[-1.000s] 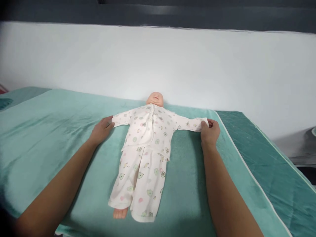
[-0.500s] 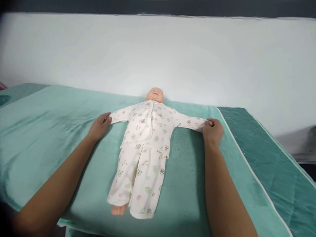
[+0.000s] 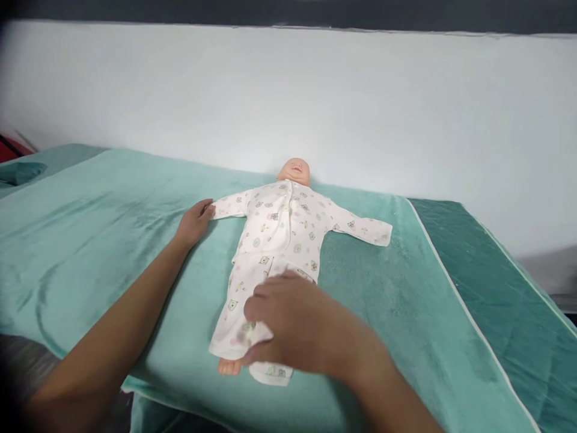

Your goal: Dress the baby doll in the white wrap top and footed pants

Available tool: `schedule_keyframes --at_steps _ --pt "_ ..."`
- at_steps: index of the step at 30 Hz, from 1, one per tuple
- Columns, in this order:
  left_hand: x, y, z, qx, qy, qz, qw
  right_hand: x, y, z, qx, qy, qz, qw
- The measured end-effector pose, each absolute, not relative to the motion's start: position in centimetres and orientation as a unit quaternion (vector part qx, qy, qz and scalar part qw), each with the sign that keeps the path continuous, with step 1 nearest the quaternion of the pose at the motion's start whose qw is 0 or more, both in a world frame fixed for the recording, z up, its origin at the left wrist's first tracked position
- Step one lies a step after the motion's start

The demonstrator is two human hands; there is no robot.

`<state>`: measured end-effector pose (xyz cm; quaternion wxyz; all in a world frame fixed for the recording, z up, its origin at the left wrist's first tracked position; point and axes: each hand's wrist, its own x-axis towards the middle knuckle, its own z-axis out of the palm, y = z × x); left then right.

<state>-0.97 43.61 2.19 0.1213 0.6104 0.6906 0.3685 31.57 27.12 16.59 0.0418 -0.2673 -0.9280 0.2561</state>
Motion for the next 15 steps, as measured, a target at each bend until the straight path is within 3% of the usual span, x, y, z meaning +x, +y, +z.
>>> schedule_keyframes --at_steps 3,8,15 --pt "-1.0 43.6 2.2 0.605 0.694 0.369 0.128 29.5 24.8 14.9 -0.256 -0.951 0.175 -0.022" --pt "-0.9 43.5 2.4 0.599 0.697 0.372 0.132 27.2 23.0 12.1 -0.270 -0.960 0.050 -0.046" --pt "-0.9 43.3 2.7 0.597 0.698 0.373 0.133 28.2 23.2 13.9 -0.205 -0.971 0.120 0.014"
